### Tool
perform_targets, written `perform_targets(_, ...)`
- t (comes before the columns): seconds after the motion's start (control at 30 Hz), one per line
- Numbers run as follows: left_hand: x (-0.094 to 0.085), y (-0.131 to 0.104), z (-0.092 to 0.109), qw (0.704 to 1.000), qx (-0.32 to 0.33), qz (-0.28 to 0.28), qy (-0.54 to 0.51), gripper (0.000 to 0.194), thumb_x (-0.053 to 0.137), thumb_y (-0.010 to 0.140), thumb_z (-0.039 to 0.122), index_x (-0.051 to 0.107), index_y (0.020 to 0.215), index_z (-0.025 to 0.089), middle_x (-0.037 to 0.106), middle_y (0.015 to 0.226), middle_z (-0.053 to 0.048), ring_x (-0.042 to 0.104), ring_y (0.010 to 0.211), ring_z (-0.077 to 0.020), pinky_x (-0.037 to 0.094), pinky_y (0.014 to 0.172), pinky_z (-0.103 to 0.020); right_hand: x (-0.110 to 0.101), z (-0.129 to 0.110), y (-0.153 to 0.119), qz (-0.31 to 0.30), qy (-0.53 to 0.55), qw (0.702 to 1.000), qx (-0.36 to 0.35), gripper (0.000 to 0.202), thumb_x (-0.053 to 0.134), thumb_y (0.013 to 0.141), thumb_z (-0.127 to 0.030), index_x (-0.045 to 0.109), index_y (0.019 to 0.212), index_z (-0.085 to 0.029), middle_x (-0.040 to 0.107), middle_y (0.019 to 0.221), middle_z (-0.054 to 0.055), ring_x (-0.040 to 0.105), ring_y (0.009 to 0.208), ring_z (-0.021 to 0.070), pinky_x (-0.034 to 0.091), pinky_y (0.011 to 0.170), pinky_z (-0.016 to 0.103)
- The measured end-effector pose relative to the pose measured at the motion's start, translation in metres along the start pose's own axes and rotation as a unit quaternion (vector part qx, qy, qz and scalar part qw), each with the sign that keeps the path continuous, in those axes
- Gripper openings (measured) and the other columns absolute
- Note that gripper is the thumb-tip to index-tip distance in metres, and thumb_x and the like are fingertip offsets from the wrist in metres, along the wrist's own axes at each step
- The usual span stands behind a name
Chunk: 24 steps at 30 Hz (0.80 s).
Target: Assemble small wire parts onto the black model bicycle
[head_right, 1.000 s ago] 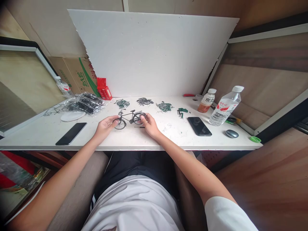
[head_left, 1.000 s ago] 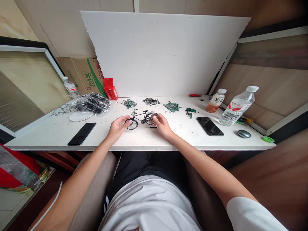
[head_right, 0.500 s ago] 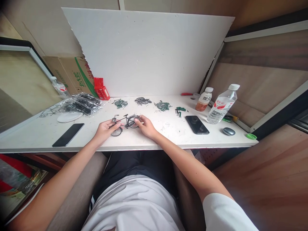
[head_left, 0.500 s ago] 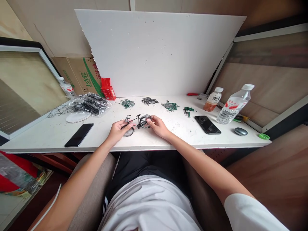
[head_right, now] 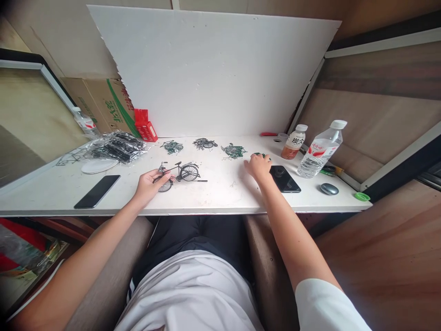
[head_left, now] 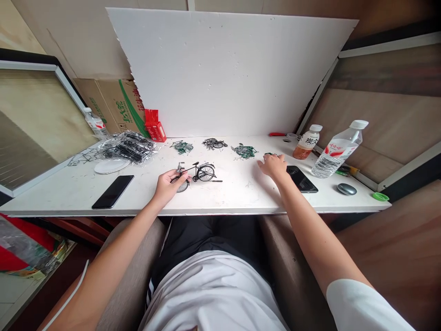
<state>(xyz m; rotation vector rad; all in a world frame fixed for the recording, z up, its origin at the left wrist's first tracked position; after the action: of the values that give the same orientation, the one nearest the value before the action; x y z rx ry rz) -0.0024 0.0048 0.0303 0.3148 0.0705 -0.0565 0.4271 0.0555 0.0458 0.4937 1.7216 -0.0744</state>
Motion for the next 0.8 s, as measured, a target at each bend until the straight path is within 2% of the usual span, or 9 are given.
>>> perform_targets(0.07, 0.001, -0.001, -0.003, 1.000, -0.005, 0.000, 0.000, 0.060, 0.091, 0.079, 0.061, 0.077, 0.111, 0.012, 0.085, 0.102, -0.017, 0.081, 0.101, -0.0315, 0.062, 0.105, -0.049, -0.001, 0.015, 0.005, -0.048, -0.006, 0.999, -0.002, 0.052, 0.051, 0.109, -0.041, 0.066, 0.149, -0.013, 0.063, 0.153, 0.024, 0.040, 0.150, 0.0494, 0.039, 0.114, 0.062)
perform_targets(0.17, 0.001, -0.001, -0.004, 1.000, -0.014, -0.006, -0.003, 0.062, 0.092, 0.078, 0.061, 0.077, 0.111, 0.011, 0.085, 0.101, -0.018, 0.081, 0.100, -0.0313, 0.062, 0.104, -0.049, 0.004, 0.023, 0.009, -0.086, 0.006, 0.996, -0.016, 0.055, 0.042, 0.111, -0.038, 0.059, 0.158, -0.016, 0.060, 0.159, 0.020, 0.035, 0.154, 0.0488, 0.038, 0.116, 0.060)
perform_targets(0.27, 0.002, -0.002, -0.003, 1.000, -0.012, -0.007, 0.000, 0.062, 0.092, 0.077, 0.062, 0.077, 0.111, 0.012, 0.085, 0.100, -0.017, 0.081, 0.101, -0.0314, 0.061, 0.105, -0.048, 0.010, 0.019, 0.010, -0.094, -0.007, 0.995, -0.031, 0.054, 0.037, 0.110, -0.034, 0.068, 0.147, -0.010, 0.061, 0.157, 0.023, 0.028, 0.159, 0.0498, 0.035, 0.118, 0.061)
perform_targets(0.4, 0.003, -0.003, -0.001, 1.000, -0.005, -0.008, 0.010, 0.063, 0.091, 0.077, 0.064, 0.078, 0.110, 0.012, 0.085, 0.096, -0.016, 0.081, 0.103, -0.0328, 0.060, 0.106, -0.048, 0.013, 0.012, 0.007, -0.088, -0.041, 0.993, -0.063, 0.054, 0.037, 0.110, -0.039, 0.072, 0.139, -0.008, 0.063, 0.153, 0.025, 0.020, 0.164, 0.0474, 0.031, 0.123, 0.063)
perform_targets(0.53, 0.003, -0.003, -0.002, 1.000, -0.008, -0.006, 0.006, 0.063, 0.092, 0.076, 0.064, 0.078, 0.109, 0.013, 0.085, 0.096, -0.016, 0.081, 0.103, -0.0334, 0.060, 0.107, -0.049, 0.015, 0.012, 0.006, -0.067, -0.062, 0.993, -0.077, 0.053, 0.037, 0.111, -0.038, 0.071, 0.138, -0.007, 0.062, 0.153, 0.027, 0.025, 0.162, 0.0465, 0.033, 0.123, 0.063)
perform_targets(0.67, 0.002, -0.003, -0.005, 1.000, -0.007, -0.007, 0.006, 0.060, 0.091, 0.078, 0.063, 0.078, 0.108, 0.013, 0.085, 0.097, -0.015, 0.081, 0.102, -0.0326, 0.059, 0.107, -0.048, 0.019, 0.015, 0.008, -0.047, -0.049, 0.994, -0.091, 0.051, 0.035, 0.110, -0.029, 0.071, 0.135, -0.005, 0.062, 0.149, 0.032, 0.039, 0.153, 0.0487, 0.040, 0.117, 0.065)
perform_targets(0.8, 0.000, -0.001, -0.009, 1.000, -0.009, -0.009, -0.008, 0.059, 0.091, 0.079, 0.061, 0.078, 0.111, 0.013, 0.085, 0.094, -0.015, 0.081, 0.105, -0.0327, 0.058, 0.107, -0.047, 0.019, 0.016, 0.010, -0.003, -0.024, 0.993, -0.112, 0.047, 0.040, 0.108, -0.030, 0.075, 0.128, -0.004, 0.067, 0.139, 0.033, 0.049, 0.141, 0.0488, 0.046, 0.111, 0.063)
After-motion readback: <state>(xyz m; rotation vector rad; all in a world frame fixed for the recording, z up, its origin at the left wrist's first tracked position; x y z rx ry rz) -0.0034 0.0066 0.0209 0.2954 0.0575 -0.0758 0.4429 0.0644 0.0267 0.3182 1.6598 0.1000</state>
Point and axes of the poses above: each hand's wrist, its own y-axis towards the middle knuckle, its own x-axis out of the palm, z = x × y, the point moved 1 cm from there along y, towards the middle knuckle
